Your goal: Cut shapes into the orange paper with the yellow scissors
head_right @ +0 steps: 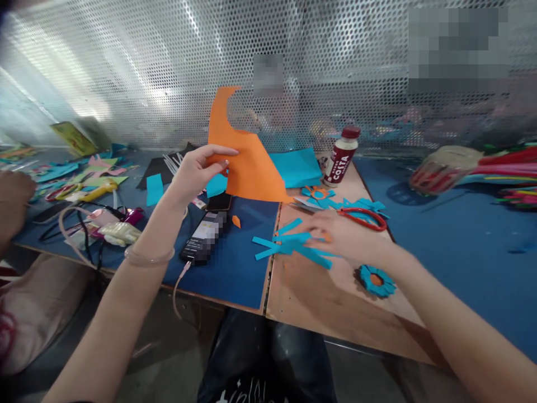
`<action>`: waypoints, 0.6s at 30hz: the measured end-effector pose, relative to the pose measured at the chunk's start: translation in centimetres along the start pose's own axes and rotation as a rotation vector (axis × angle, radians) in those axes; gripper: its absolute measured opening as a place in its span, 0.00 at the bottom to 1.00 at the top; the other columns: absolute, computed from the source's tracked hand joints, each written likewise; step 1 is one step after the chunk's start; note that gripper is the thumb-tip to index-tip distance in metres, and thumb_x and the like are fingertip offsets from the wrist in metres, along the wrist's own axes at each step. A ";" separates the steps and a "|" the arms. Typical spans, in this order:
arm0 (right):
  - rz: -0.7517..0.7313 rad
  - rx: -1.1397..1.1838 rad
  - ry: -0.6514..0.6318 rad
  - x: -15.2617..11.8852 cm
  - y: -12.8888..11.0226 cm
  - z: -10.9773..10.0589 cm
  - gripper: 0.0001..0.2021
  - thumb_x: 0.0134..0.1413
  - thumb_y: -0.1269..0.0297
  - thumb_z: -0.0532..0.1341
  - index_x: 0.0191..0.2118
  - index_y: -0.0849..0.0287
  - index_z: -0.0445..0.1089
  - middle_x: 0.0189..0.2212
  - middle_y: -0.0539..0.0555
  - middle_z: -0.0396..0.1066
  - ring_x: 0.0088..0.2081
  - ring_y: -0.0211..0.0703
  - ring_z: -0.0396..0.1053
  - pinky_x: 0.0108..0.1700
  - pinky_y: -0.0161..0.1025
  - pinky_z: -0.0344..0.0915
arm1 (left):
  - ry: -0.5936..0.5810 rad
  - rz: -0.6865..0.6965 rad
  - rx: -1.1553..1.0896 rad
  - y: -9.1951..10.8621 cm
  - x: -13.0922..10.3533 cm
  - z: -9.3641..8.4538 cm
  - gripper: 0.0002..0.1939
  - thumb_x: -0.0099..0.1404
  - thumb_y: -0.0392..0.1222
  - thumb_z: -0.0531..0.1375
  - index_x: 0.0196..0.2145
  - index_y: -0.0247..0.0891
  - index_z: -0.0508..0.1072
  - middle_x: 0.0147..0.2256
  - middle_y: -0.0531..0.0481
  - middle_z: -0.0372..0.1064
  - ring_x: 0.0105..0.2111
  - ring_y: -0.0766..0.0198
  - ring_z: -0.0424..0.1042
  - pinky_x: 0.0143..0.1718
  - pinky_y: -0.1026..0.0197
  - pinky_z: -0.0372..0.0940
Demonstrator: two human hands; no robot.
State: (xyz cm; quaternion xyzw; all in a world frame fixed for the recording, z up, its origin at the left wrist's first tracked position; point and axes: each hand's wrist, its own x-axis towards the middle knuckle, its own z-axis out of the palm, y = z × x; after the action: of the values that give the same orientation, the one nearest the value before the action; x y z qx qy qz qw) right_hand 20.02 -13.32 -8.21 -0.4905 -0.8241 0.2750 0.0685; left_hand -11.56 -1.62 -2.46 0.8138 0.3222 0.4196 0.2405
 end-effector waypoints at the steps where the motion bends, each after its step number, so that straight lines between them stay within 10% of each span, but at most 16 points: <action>1: -0.040 0.006 -0.031 0.1 -1.6 0.7 0.17 0.59 0.48 0.54 0.45 0.52 0.70 0.47 0.56 0.68 0.47 0.51 0.64 0.49 0.46 0.59 | 0.001 -0.006 -0.054 0.1 0.1 0.3 0.18 0.64 0.35 0.53 0.51 0.38 0.71 0.50 0.47 0.70 0.40 0.63 0.73 0.45 0.56 0.70; 9: 0.032 0.143 -0.045 1.7 -3.7 5.4 0.06 0.50 0.62 0.61 0.35 0.55 0.68 0.39 0.53 0.69 0.41 0.46 0.66 0.42 0.42 0.63 | -0.330 -0.292 -0.332 -3.6 0.3 2.3 0.22 0.58 0.34 0.57 0.51 0.39 0.73 0.41 0.44 0.73 0.33 0.67 0.72 0.41 0.58 0.71; 18: 0.052 0.134 0.001 1.9 -3.3 4.6 0.08 0.56 0.56 0.57 0.32 0.54 0.65 0.35 0.51 0.69 0.36 0.44 0.63 0.37 0.40 0.59 | -0.029 -0.403 0.145 -9.8 0.1 0.0 0.12 0.55 0.37 0.60 0.36 0.34 0.79 0.29 0.45 0.75 0.28 0.63 0.72 0.36 0.56 0.68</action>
State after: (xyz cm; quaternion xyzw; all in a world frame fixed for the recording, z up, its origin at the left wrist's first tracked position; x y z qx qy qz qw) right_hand 14.79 -14.68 -10.63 -0.5063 -0.7907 0.3310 0.0942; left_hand -14.65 5.10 -8.95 0.7540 0.5042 0.3272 0.2649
